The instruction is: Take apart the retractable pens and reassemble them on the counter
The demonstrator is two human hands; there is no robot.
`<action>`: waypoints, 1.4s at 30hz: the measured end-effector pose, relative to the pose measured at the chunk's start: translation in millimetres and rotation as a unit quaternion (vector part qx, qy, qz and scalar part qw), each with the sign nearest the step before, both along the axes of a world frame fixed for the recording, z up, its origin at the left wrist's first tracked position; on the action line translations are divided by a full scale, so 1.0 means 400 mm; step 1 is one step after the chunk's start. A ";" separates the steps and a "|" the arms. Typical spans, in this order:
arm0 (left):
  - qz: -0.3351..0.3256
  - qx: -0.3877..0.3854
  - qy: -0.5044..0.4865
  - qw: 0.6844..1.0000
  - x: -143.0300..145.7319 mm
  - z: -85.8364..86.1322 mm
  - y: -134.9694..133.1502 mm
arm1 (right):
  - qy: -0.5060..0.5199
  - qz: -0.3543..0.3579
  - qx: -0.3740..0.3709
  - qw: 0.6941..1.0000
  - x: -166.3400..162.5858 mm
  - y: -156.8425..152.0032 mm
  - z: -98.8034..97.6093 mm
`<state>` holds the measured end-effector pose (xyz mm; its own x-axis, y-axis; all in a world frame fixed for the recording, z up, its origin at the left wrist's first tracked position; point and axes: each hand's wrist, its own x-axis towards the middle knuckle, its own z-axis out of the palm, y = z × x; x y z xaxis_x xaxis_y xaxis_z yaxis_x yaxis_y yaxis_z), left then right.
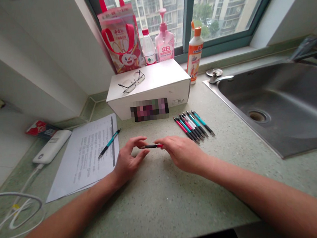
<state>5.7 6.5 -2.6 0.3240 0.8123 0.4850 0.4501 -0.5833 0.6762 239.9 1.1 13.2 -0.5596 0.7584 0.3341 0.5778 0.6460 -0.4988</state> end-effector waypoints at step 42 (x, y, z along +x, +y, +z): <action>-0.006 -0.019 -0.007 1.000 -0.003 -0.005 0.008 | 0.017 -0.011 -0.018 1.000 -0.001 0.000 -0.013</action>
<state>4.3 9.8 -4.5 0.3269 0.8265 0.4583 0.4343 -0.5621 0.7039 239.7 1.1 8.2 -0.5316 0.7823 0.3247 0.5740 0.6147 -0.5410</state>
